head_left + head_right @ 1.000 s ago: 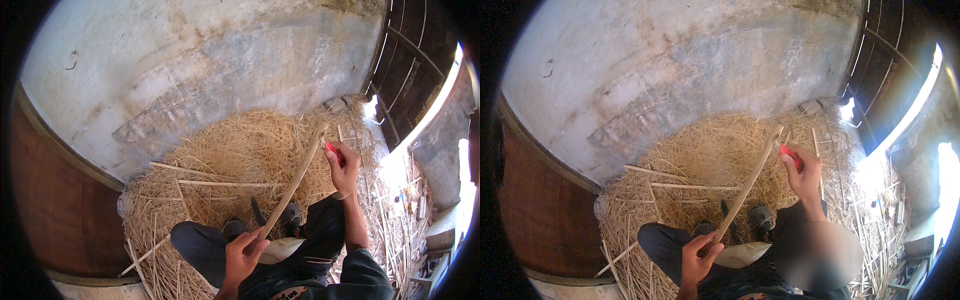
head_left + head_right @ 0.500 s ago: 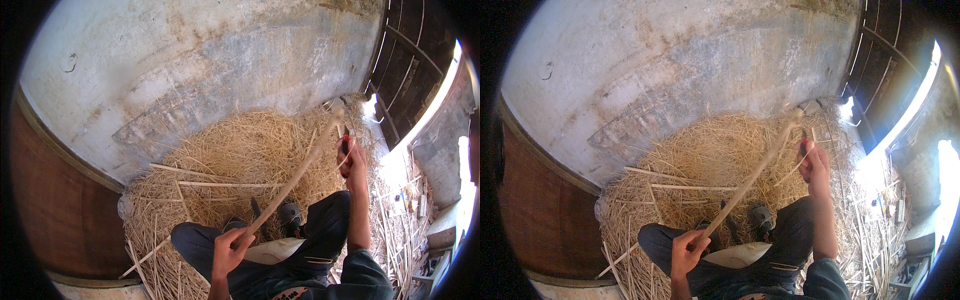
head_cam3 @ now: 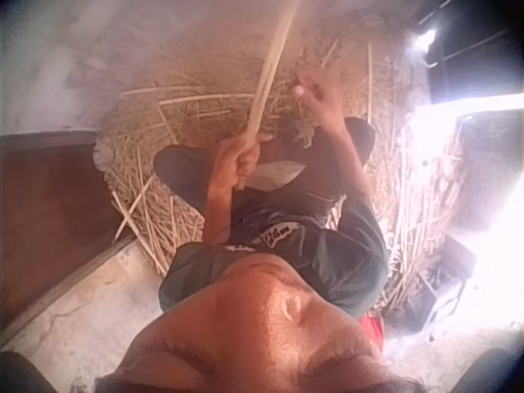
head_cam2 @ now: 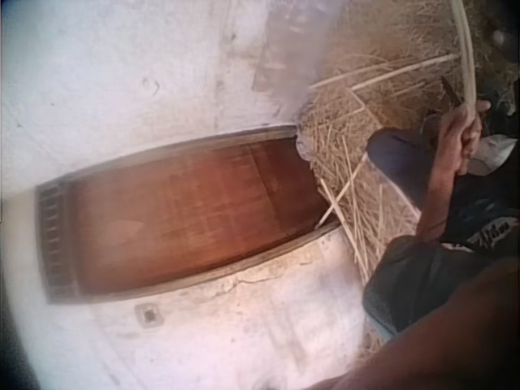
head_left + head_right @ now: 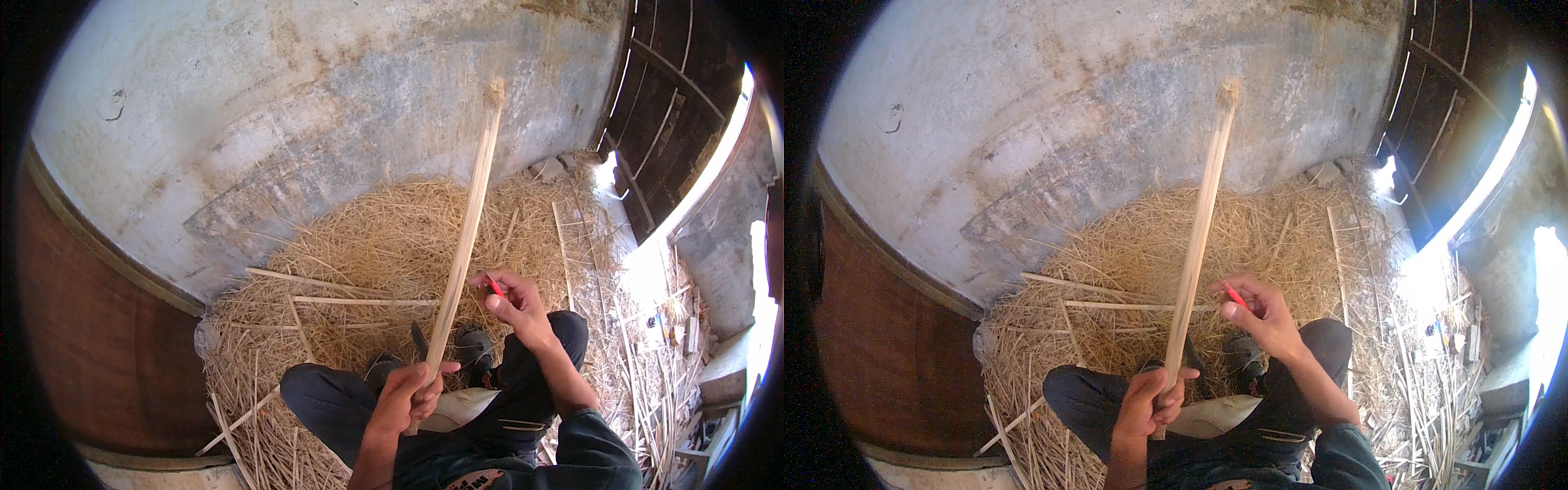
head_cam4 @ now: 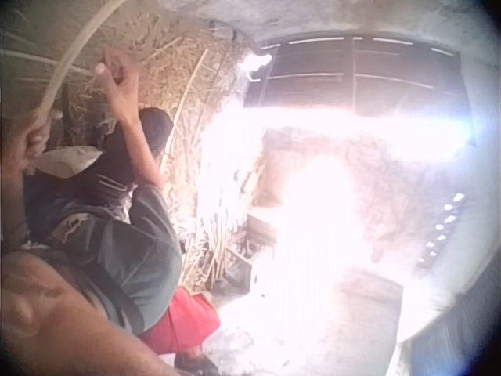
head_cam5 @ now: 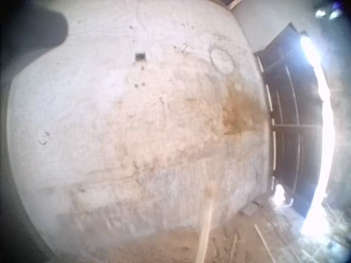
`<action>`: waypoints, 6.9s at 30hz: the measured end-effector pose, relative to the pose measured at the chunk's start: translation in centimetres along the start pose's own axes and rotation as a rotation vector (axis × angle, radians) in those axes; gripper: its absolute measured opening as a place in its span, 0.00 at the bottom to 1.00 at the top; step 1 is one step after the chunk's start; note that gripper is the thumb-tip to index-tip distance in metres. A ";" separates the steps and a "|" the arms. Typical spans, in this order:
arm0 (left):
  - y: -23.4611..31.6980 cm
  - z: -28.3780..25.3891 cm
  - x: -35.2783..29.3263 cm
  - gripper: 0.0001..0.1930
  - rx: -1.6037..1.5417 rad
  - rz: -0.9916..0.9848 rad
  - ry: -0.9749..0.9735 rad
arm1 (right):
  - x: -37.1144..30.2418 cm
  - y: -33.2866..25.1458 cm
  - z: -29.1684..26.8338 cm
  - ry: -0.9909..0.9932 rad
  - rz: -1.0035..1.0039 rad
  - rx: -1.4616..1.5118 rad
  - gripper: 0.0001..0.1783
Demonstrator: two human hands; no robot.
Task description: The person sits on a bed of straw and uses a red utility knife to shave the surface of a long, thin bamboo stick. They hold the stick with their left hand and repeatedly scrape the blade along its length to remove the outer layer, rotating the stick to work on different sides.
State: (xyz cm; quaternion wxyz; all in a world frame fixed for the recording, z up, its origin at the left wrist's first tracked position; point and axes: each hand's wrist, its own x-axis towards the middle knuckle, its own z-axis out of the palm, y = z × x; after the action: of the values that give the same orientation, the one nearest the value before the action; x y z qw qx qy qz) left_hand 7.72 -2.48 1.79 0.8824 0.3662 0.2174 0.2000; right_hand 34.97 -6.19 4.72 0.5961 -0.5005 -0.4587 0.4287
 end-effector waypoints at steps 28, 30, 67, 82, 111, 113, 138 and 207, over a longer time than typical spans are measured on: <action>8.7 -1.1 -2.3 0.25 1.444 1.204 1.078 | 3.3 -3.5 -1.0 -0.136 -0.323 -0.943 0.18; 10.2 -1.4 -2.7 0.26 1.641 1.149 1.068 | 3.1 -3.7 -1.4 -0.175 -0.304 -0.951 0.18; 15.6 -10.3 -4.7 0.19 1.722 0.560 1.011 | 1.6 -6.6 -9.7 -0.201 -0.103 -0.955 0.19; 13.7 -0.6 0.5 0.28 2.013 0.619 0.250 | 2.6 -7.7 -8.8 -0.418 -0.142 -0.918 0.19; 4.0 7.4 0.9 0.19 0.636 0.536 0.371 | -1.1 -3.6 2.7 0.037 -0.628 -0.803 0.21; 3.8 7.5 0.9 0.19 0.634 0.539 0.358 | -1.2 -3.6 2.9 0.045 -0.665 -0.838 0.22; 2.9 7.7 1.5 0.15 0.725 0.646 0.499 | -1.9 -3.8 4.6 0.089 -0.703 -0.987 0.21; 0.2 5.6 -1.8 0.13 0.982 0.471 0.636 | 3.9 -3.9 -0.5 0.691 -0.553 -0.841 0.11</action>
State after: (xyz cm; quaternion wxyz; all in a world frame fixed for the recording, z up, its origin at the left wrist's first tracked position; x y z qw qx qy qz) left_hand 9.17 -6.46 5.93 0.4361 0.6891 0.4492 0.3650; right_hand 36.51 -3.05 8.99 0.5511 -0.6653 -0.4818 -0.1469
